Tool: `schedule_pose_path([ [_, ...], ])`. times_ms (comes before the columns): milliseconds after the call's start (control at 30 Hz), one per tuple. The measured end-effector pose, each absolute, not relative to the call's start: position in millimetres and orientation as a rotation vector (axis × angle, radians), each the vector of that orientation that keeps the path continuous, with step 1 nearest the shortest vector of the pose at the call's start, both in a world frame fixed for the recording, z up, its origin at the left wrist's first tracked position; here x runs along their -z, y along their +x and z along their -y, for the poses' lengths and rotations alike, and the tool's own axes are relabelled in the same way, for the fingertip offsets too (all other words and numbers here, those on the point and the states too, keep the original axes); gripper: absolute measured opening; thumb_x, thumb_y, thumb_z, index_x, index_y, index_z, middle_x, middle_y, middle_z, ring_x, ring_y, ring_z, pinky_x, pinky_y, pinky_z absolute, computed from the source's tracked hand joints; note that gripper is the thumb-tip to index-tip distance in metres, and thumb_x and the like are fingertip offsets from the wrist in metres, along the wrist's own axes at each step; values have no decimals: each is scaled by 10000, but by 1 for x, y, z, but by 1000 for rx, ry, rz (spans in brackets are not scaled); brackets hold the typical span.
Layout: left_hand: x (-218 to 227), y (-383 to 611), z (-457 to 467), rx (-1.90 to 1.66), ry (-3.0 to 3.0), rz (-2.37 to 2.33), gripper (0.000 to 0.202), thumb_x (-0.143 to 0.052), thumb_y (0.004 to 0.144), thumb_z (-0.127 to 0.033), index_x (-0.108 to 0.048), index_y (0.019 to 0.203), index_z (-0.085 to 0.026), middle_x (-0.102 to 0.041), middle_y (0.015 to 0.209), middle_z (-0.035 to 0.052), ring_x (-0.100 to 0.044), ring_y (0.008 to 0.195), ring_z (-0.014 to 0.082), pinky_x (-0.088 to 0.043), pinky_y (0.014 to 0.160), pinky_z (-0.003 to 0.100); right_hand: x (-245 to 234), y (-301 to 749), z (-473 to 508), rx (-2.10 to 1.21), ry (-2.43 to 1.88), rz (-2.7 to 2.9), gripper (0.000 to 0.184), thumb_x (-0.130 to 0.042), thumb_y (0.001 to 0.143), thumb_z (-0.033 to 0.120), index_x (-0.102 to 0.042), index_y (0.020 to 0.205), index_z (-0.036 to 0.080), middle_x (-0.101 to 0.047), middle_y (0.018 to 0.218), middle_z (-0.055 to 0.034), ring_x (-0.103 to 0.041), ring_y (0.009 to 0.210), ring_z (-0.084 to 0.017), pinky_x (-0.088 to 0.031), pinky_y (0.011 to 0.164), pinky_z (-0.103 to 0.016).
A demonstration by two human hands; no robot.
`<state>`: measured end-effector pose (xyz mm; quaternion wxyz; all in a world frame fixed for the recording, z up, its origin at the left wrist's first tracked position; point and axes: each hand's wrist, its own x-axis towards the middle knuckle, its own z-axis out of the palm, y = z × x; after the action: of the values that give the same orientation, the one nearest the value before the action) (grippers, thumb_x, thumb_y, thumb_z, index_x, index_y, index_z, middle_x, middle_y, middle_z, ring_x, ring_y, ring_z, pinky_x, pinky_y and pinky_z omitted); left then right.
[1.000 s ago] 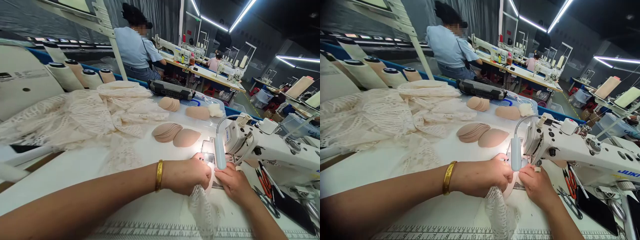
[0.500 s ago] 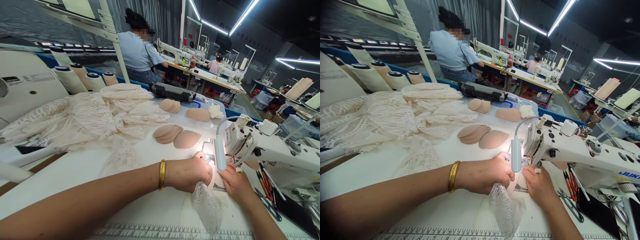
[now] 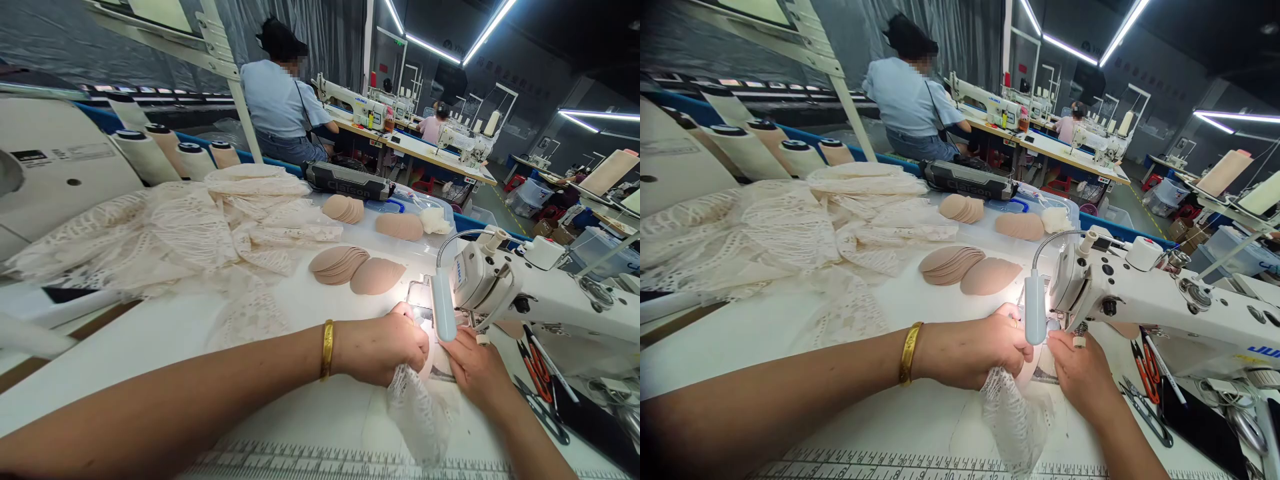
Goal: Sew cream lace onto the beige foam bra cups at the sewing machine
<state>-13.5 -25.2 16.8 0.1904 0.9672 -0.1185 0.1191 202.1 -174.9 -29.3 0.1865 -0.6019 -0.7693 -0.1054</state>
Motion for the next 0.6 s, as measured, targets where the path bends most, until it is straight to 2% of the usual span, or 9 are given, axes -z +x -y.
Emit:
schedule_pose_path([
  [233,-17,-11,18,-426,2732,311,194,-679,691,-1,-624,661,-185,-710,851,-33,-565,721,137,-318,815,379,31,204,175,294,-1736,2158,418,-437,903,41,-698,1147,258,-745,1087,-51,-639,1077,-230,-492,709,-276],
  [400,-15,-7,12,-470,2763,278,220,-605,619,41,-592,638,-178,-685,789,-30,-521,671,132,-313,786,374,26,202,175,304,-1696,2150,403,-438,903,39,-689,1141,247,-746,1087,-58,-642,1052,-233,-507,740,-290],
  [500,-16,-7,12,-483,2807,293,240,-568,574,61,-514,612,-170,-672,755,-21,-516,671,143,-298,768,380,19,198,175,274,-1574,2184,378,-436,941,39,-685,1134,246,-748,1029,-53,-646,954,-216,-501,735,-299],
  [600,-15,-9,15,-546,2854,357,284,-523,545,82,-394,589,-167,-614,656,-33,-452,602,129,-289,756,392,10,194,178,177,-1448,2278,342,-441,995,76,-681,1161,255,-750,1043,-57,-638,902,-203,-485,681,-296],
])
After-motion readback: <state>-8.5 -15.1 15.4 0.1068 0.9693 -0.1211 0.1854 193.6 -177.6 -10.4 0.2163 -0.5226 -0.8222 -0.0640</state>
